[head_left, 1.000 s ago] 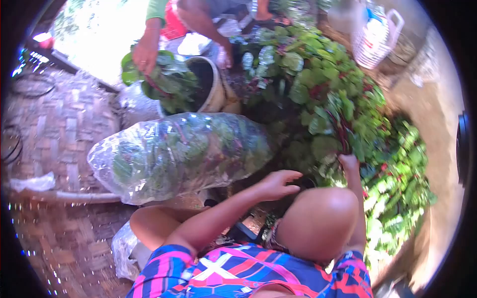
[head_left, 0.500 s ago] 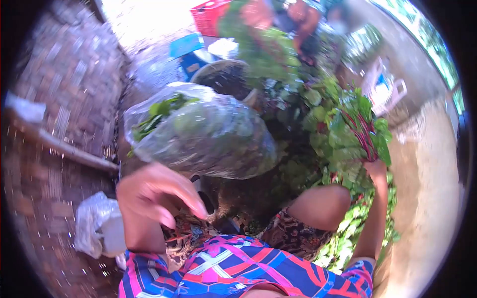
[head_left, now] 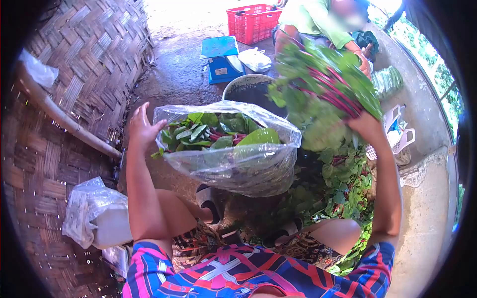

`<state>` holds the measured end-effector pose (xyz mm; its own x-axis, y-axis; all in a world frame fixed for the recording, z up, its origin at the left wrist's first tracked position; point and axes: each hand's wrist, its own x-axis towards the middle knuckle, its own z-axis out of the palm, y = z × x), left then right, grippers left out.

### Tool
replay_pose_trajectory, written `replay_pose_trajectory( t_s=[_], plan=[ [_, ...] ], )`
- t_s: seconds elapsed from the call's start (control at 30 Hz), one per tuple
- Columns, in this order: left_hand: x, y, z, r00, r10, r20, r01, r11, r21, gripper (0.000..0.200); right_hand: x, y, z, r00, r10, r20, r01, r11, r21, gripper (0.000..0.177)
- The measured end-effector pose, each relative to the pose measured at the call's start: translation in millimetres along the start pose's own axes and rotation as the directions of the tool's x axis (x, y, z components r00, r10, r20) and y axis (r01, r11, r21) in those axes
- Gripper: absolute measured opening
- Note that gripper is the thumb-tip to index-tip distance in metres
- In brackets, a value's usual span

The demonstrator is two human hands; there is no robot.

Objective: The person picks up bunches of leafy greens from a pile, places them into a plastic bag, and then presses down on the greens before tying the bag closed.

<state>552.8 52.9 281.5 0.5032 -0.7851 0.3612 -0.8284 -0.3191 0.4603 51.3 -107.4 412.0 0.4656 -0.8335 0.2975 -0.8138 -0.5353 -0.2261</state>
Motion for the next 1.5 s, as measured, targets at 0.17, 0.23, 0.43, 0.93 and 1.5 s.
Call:
replay_pose_trajectory(
  t_s=[0.17, 0.23, 0.43, 0.93, 1.5],
  plan=[
    [6, -20, 16, 0.952, -0.179, 0.25, 0.228, 0.956, -0.185, 0.077, 99, 1, 116, 0.939, -0.179, -0.293, 0.134, 0.977, -0.167, 0.034],
    [10, -16, 18, 0.875, -0.237, 0.422, 0.351, 0.911, -0.216, 0.065, 123, -9, 168, 0.95, -0.229, -0.211, 0.145, 0.925, -0.351, 0.025],
    [16, -8, 26, 0.922, -0.12, 0.368, 0.218, 0.946, -0.238, 0.034, 145, -4, 359, 0.949, -0.289, 0.125, 0.303, 0.732, -0.61, 0.017],
    [20, 31, 27, 0.911, -0.176, 0.373, 0.313, 0.884, -0.347, 0.021, 156, 30, 433, 0.721, -0.073, 0.689, 0.434, 0.823, -0.367, 0.033],
    [17, 43, 20, 0.874, -0.251, 0.415, 0.477, 0.602, -0.641, 0.03, 176, -1, 331, 0.425, -0.076, 0.902, 0.463, 0.874, -0.145, 0.035]
  ],
)
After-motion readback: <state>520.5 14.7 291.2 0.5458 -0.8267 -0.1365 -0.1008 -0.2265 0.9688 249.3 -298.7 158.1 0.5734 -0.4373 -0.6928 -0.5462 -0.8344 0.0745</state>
